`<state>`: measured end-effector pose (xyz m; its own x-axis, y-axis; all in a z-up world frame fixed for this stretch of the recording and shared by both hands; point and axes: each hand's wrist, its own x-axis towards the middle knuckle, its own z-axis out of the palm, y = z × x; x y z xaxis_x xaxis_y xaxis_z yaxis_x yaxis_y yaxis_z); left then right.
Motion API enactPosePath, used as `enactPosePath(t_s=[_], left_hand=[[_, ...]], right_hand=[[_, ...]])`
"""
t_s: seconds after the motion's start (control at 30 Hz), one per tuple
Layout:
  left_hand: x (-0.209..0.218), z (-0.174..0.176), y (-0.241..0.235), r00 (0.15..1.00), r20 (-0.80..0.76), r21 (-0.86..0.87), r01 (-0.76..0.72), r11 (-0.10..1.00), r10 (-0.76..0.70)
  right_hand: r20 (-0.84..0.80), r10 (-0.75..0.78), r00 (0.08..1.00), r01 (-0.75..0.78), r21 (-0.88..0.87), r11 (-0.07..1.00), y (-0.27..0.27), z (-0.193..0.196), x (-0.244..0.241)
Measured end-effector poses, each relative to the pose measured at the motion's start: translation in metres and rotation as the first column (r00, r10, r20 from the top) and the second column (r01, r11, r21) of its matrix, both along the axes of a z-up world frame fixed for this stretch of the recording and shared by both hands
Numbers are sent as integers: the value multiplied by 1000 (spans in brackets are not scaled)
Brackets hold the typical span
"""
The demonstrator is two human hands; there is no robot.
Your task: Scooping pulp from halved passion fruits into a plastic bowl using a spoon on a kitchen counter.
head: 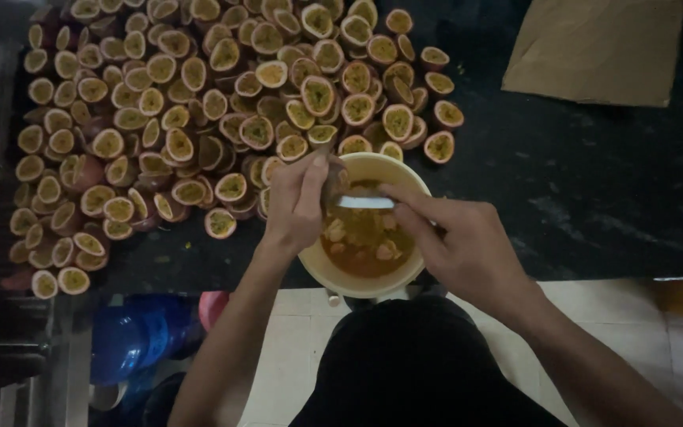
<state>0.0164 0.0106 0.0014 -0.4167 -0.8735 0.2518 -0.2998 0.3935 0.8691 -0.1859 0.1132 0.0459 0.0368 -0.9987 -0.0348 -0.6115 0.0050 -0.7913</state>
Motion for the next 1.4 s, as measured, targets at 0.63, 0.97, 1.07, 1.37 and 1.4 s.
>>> enactPosePath(t_s=[0.63, 0.97, 1.07, 1.37, 1.4], left_hand=[[-9, 0, -4, 995, -23, -360, 87, 929, -102], [-21, 2, -11, 935, -231, -489, 125, 863, -267], [-18, -7, -16, 903, -295, -397, 180, 900, -311], [-16, -12, -20, 916, -305, -382, 134, 914, -262], [-15, -15, -20, 924, -307, -423, 81, 902, -227]], right_hand=[[72, -45, 996, 41, 46, 998, 0, -12, 9], [340, -46, 939, 57, -22, 998, 5, -11, -6], [257, 31, 966, 17, -184, 983, -4, -6, -2], [235, 32, 971, 26, -239, 971, 2, -18, -9], [263, -22, 964, 76, -197, 977, 3, -22, -12]])
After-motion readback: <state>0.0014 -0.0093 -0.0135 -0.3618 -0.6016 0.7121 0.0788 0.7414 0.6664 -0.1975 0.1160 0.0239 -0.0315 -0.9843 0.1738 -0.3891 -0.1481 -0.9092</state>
